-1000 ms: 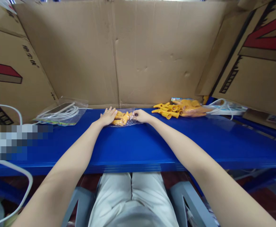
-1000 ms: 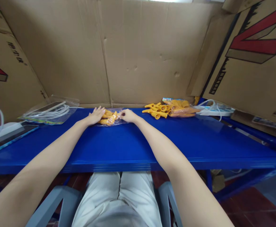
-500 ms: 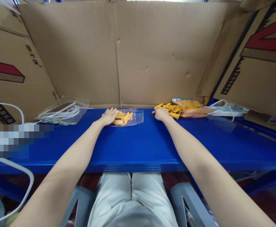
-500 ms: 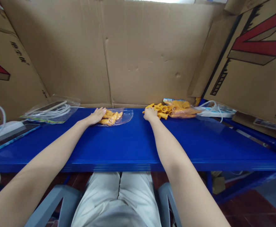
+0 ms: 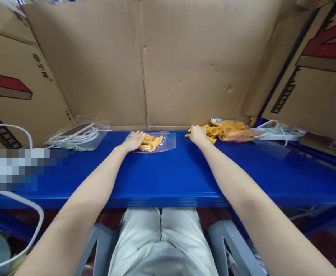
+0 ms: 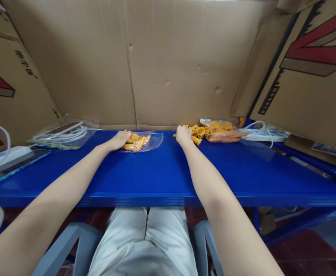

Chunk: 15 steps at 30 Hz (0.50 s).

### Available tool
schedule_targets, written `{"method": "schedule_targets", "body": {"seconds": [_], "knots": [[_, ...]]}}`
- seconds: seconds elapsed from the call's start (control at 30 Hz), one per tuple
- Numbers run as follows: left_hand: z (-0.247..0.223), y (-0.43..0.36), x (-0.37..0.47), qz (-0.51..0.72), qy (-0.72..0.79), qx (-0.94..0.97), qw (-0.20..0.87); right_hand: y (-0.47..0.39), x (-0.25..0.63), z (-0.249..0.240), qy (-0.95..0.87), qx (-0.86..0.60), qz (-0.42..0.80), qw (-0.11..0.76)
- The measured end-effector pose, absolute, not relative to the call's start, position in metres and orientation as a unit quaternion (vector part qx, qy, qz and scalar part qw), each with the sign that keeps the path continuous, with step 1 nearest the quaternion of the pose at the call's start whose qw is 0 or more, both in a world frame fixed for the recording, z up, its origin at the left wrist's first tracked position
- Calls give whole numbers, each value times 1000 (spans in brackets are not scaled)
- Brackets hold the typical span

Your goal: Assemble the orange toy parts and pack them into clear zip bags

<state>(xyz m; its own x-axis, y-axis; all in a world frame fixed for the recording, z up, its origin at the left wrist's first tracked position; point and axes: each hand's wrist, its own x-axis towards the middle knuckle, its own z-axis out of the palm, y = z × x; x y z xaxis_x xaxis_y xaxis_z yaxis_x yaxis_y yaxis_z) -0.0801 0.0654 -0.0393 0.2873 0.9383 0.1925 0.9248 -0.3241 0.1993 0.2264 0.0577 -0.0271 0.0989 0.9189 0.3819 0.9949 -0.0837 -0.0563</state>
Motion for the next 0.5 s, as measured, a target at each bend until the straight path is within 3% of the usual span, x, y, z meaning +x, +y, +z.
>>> {"method": "schedule_targets", "body": {"seconds": [0.2,0.5], "knots": [[-36,62,-77,132,581,802,44,50,211,-13,-696,-654,-177,240],[-36,62,-77,137,586,797,49,35,186,4,-733,-532,-154,395]]}}
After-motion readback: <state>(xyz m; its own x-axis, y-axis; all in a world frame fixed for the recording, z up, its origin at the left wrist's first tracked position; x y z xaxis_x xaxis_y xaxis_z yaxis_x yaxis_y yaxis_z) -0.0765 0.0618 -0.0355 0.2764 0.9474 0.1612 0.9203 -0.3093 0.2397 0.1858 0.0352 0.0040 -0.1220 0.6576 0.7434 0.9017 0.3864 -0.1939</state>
